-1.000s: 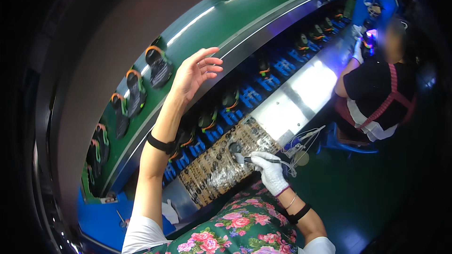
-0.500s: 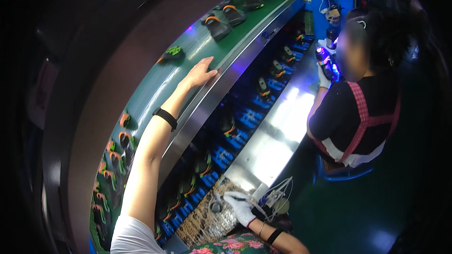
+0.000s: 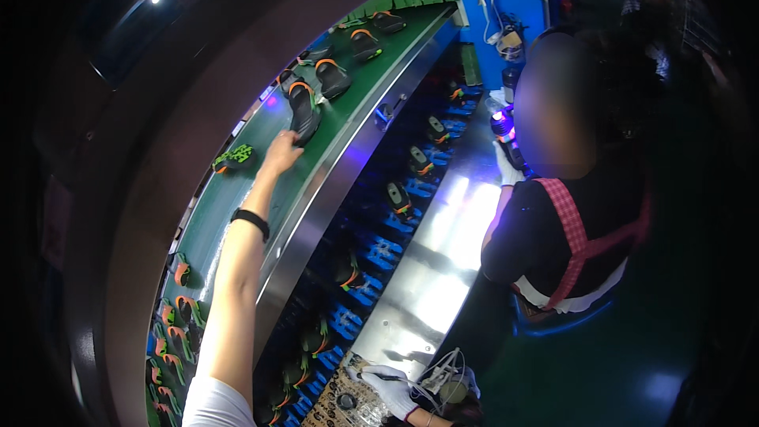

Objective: Applying glue or solvent to shoe soles using a brush at a factory workstation assembly line.

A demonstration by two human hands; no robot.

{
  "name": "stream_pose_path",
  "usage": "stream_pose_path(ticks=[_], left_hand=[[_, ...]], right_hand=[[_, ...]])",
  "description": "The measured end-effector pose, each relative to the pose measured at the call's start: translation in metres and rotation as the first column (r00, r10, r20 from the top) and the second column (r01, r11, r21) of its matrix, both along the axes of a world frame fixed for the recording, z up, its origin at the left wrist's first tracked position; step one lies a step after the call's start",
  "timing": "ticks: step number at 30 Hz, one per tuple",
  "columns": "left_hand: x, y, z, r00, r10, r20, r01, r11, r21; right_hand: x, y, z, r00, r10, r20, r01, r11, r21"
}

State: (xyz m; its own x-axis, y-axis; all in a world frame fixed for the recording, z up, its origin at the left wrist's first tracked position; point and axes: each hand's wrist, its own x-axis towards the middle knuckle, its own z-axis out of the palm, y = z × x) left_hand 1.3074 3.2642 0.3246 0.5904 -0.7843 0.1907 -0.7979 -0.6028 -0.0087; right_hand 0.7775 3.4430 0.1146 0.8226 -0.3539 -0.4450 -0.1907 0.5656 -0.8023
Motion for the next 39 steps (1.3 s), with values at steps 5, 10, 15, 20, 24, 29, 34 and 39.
stream_pose_path(ticks=[5,10,15,20,24,29,34,39], left_hand=[[-0.035,0.074,0.014,0.995,-0.074,-0.067,0.070,0.996,-0.059],[-0.126,0.184,0.052,0.935,-0.096,-0.342,0.044,0.987,-0.157],[-0.214,0.327,0.041,0.616,-0.294,-0.731,-0.434,0.647,-0.627],[-0.312,0.451,0.053,0.935,-0.142,-0.324,-0.240,0.417,-0.877],[-0.400,0.477,0.082,0.914,0.056,-0.403,-0.407,0.101,-0.908],[-0.458,0.518,0.062,0.791,0.129,-0.599,-0.601,-0.021,-0.799],[-0.481,0.508,-0.019,0.514,-0.137,-0.847,-0.823,0.198,-0.532],[-0.495,0.488,-0.092,0.060,-0.492,-0.869,-0.955,0.226,-0.194]], right_hand=[[0.008,0.002,0.007,1.000,-0.008,-0.007,0.008,0.998,0.057],[0.021,0.014,0.010,0.999,0.033,0.025,-0.034,0.998,0.050],[0.027,0.031,-0.012,0.998,0.015,0.067,-0.019,0.998,0.061],[0.017,0.027,0.008,0.987,0.061,0.147,-0.055,0.998,-0.042],[-0.009,0.012,0.055,0.980,0.030,0.195,-0.060,0.987,0.152],[-0.061,-0.003,0.125,0.945,0.097,0.311,0.017,0.939,-0.343],[-0.074,0.026,0.181,0.863,0.130,0.488,0.036,0.948,-0.317],[-0.063,0.069,0.183,0.854,0.245,0.459,-0.239,0.968,-0.074]])
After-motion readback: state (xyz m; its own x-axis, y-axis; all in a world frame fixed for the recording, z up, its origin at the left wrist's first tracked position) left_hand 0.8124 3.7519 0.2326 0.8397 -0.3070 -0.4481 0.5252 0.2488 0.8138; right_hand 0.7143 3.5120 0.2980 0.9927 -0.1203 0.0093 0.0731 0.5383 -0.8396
